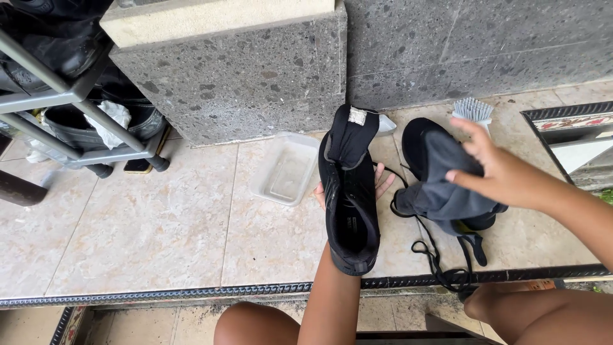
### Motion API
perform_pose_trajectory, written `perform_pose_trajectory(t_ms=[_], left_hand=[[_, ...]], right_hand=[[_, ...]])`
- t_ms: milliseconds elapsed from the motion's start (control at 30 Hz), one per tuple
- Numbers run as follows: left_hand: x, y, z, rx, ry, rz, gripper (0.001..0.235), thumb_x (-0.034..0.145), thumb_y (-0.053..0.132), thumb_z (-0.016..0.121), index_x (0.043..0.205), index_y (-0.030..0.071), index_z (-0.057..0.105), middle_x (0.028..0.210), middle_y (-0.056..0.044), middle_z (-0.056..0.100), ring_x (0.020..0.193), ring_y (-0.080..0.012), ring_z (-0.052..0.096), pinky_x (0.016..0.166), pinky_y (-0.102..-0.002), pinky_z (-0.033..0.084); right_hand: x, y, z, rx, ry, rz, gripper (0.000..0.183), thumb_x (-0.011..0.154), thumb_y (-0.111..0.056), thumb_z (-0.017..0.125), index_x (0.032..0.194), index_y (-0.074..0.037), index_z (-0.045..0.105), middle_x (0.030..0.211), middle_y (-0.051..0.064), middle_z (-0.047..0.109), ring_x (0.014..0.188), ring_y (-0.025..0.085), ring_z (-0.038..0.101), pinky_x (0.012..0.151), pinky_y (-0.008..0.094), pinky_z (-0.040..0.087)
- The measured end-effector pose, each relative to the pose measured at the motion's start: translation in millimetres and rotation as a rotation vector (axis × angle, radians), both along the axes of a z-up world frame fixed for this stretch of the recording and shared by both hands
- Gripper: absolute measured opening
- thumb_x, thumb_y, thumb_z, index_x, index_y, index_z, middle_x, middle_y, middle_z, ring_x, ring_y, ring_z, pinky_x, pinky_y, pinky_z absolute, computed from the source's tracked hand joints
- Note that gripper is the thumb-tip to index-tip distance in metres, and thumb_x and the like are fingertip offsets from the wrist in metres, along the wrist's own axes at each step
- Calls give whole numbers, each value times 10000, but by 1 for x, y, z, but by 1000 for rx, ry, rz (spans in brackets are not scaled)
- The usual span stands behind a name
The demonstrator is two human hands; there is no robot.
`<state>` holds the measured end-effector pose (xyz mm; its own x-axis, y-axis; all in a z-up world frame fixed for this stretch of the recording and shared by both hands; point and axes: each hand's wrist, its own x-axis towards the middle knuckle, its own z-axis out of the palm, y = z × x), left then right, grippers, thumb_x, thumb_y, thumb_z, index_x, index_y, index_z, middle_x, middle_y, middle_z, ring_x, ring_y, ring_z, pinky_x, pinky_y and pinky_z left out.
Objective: Cleaning black sneakers by scrubbing the soles with a brush and wiping the uppers with a cloth.
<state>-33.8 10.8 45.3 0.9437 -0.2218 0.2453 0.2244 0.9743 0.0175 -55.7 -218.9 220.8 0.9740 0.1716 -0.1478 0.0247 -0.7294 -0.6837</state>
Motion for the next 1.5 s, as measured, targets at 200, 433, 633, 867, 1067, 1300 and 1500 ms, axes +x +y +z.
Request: perform_pose_trajectory(t_ms=[200,433,633,867,1067,1300,1500], left_hand=[[12,-2,-27,161,28,11,801,901,659,500,1506,134,496,1406,-164,595,1369,-415,417,1178,-585,243],[42,-8,-58,442,306,45,629,888,551,568,1341,129,678,1229,-142,718,1110,-308,649,1015,-412,461],[39,-9,-13,698,140,281,657,937,223,446,1591,153,441,1533,-174,531,1348,-297,556,1121,-402,452],[26,-12,-24,1243,-129,607,602,1017,69,341,1613,151,360,1728,-126,142,1572,-311,130,1279,-444,157],[10,-1,-19,1349,-388,602,966,821,565,679,1625,144,348,1753,-95,64,1577,-365,-117,1257,-514,-54],[9,2,-11,1251,-430,487,1076,639,312,693,1637,133,333,1707,-66,238,1581,-284,-127,1247,-501,-93],[10,3,-6,1014,-333,498,840,567,200,469,1368,-21,587,1338,-199,656,1483,-276,349,1221,-494,114]], right_hand=[[3,16,-45,-202,-20,261,739,921,-495,529,1596,-287,308,1635,-19,379,1414,219,460,1163,415,319],[14,56,-57,418,47,79,797,962,-252,621,1654,-146,240,1652,181,315,1472,420,347,1108,576,395],[51,68,-75,514,38,-129,535,1059,-194,515,1571,-60,435,1500,238,521,1385,405,482,1036,574,477],[-8,54,-54,306,115,25,924,831,-79,762,1609,10,270,1591,329,355,1470,472,355,1200,607,275],[-17,59,-114,521,-70,-29,836,846,65,661,1605,-14,319,1581,304,381,1492,436,310,1230,548,250],[-16,52,-111,645,-110,-62,851,837,137,519,1625,-131,344,1558,250,448,1481,379,374,1200,523,311],[-10,50,-136,936,-108,-140,874,803,149,490,1623,-103,324,1554,239,464,1473,323,390,1161,465,362]])
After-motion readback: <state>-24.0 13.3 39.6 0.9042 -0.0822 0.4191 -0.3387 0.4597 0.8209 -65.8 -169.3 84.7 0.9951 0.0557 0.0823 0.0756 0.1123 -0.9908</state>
